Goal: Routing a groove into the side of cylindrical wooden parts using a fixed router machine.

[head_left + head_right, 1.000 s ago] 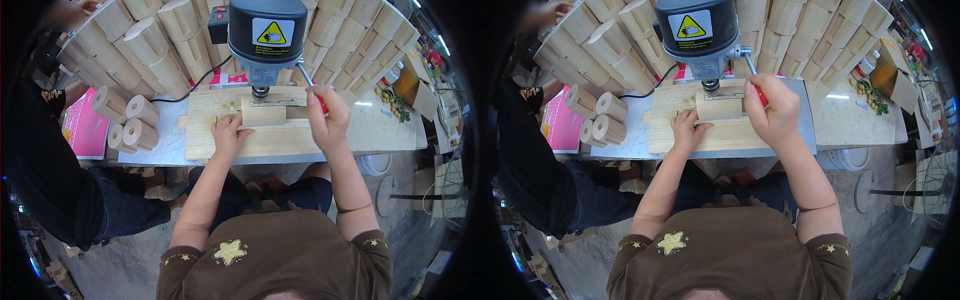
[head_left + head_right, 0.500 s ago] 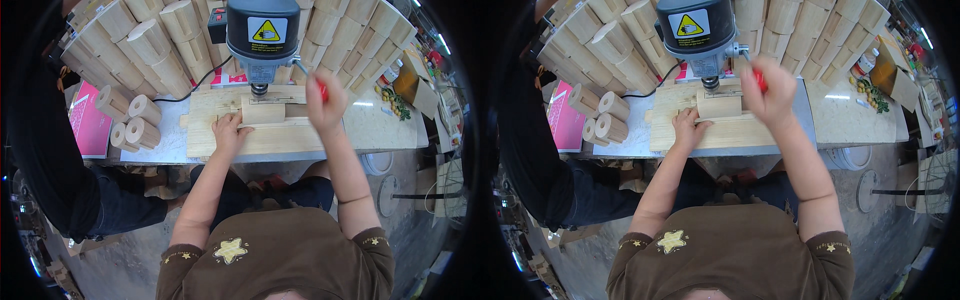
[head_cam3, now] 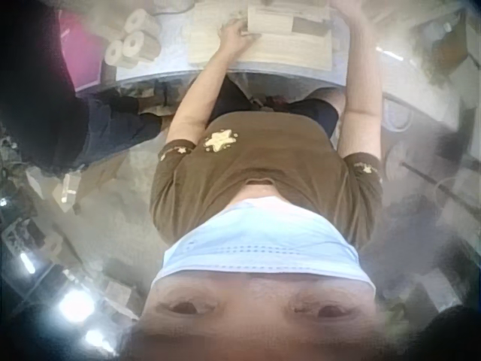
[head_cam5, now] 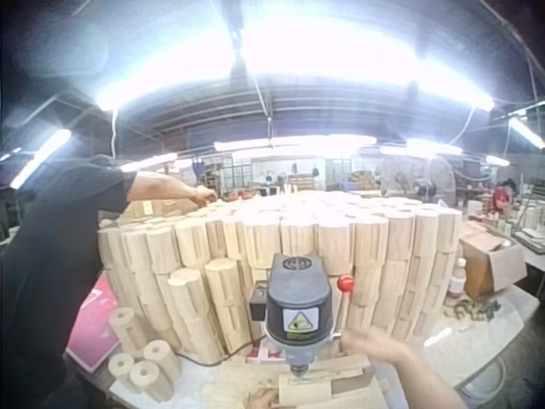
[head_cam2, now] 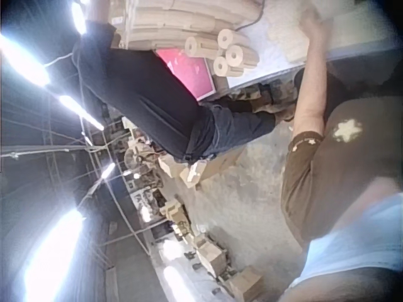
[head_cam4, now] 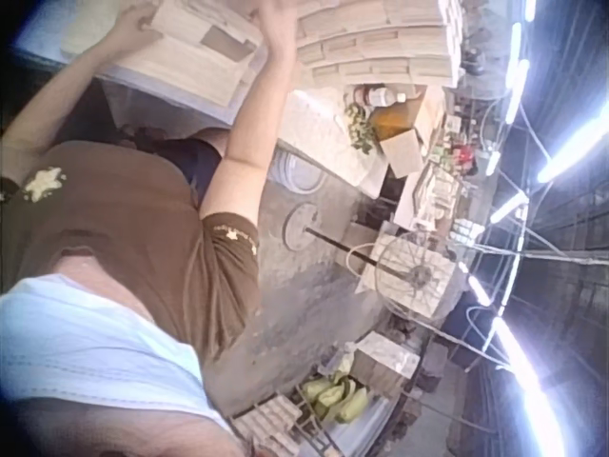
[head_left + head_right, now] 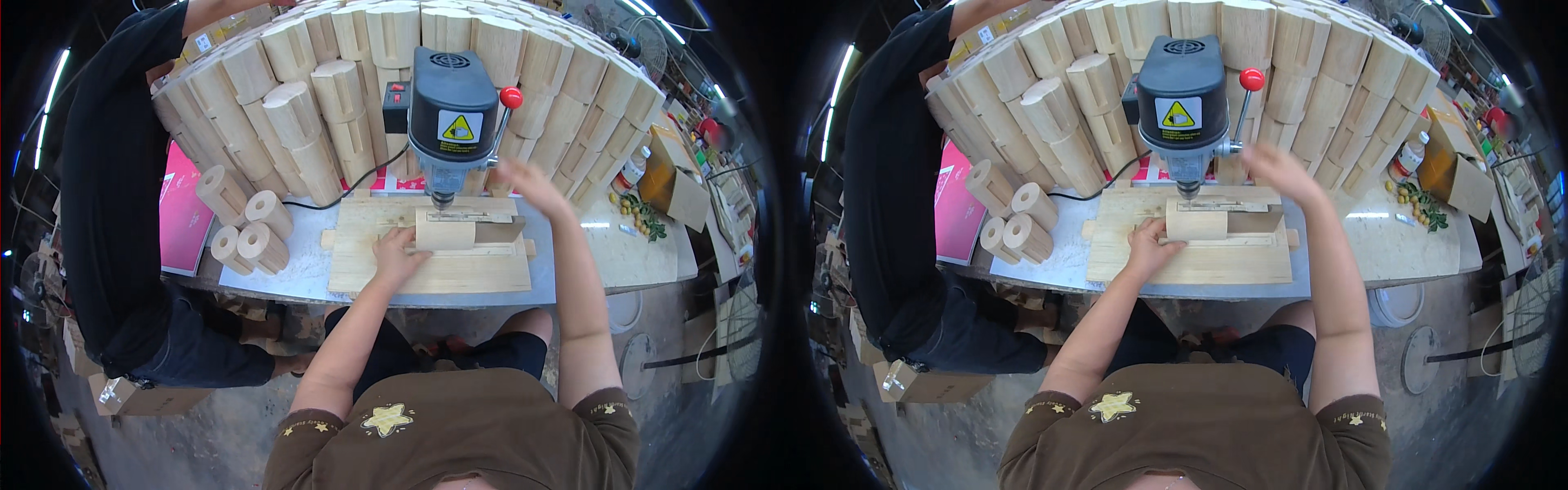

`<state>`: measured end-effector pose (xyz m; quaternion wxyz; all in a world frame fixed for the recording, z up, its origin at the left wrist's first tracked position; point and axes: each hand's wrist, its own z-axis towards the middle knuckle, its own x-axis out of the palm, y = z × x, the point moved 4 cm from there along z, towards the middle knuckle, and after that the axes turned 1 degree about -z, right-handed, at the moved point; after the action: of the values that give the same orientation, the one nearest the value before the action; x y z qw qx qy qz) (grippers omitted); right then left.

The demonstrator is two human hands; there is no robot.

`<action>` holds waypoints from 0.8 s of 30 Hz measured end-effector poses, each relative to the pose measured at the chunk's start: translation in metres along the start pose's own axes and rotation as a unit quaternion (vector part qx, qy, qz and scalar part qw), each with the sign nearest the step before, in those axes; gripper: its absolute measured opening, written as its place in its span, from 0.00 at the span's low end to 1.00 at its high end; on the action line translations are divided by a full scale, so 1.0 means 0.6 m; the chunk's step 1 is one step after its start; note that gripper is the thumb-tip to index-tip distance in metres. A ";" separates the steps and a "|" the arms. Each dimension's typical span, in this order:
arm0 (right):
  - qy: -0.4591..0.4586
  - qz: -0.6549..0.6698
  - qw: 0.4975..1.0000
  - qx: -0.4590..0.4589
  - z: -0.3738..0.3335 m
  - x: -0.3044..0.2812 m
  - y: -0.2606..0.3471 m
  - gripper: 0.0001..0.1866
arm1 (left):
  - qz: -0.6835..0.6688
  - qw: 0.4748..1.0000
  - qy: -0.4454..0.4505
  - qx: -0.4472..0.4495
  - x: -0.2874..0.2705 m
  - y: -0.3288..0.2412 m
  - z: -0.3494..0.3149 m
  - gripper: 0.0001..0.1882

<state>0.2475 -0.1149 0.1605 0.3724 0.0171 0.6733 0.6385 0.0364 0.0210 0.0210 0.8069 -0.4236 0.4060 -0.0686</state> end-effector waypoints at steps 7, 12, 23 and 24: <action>0.041 -0.168 0.985 -0.028 -0.084 0.055 -0.114 0.19 | -0.048 0.997 0.027 0.054 -0.011 0.027 -0.003 0.20; 0.039 -0.088 0.995 -0.033 -0.156 0.052 -0.088 0.16 | -0.178 0.978 0.079 0.079 -0.119 -0.019 -0.056 0.15; 0.083 -0.063 0.994 0.023 -0.247 0.056 -0.047 0.12 | -0.320 0.916 0.025 -0.240 -0.278 -0.050 -0.087 0.11; 0.054 -0.077 0.995 -0.046 -0.245 0.055 -0.027 0.13 | -0.330 0.908 0.008 -0.258 -0.268 -0.046 -0.084 0.12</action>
<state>0.1541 -0.2260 0.1168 0.3837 -0.0863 0.6617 0.6384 -0.0990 0.0450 0.1219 0.5973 -0.7262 0.2530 -0.2275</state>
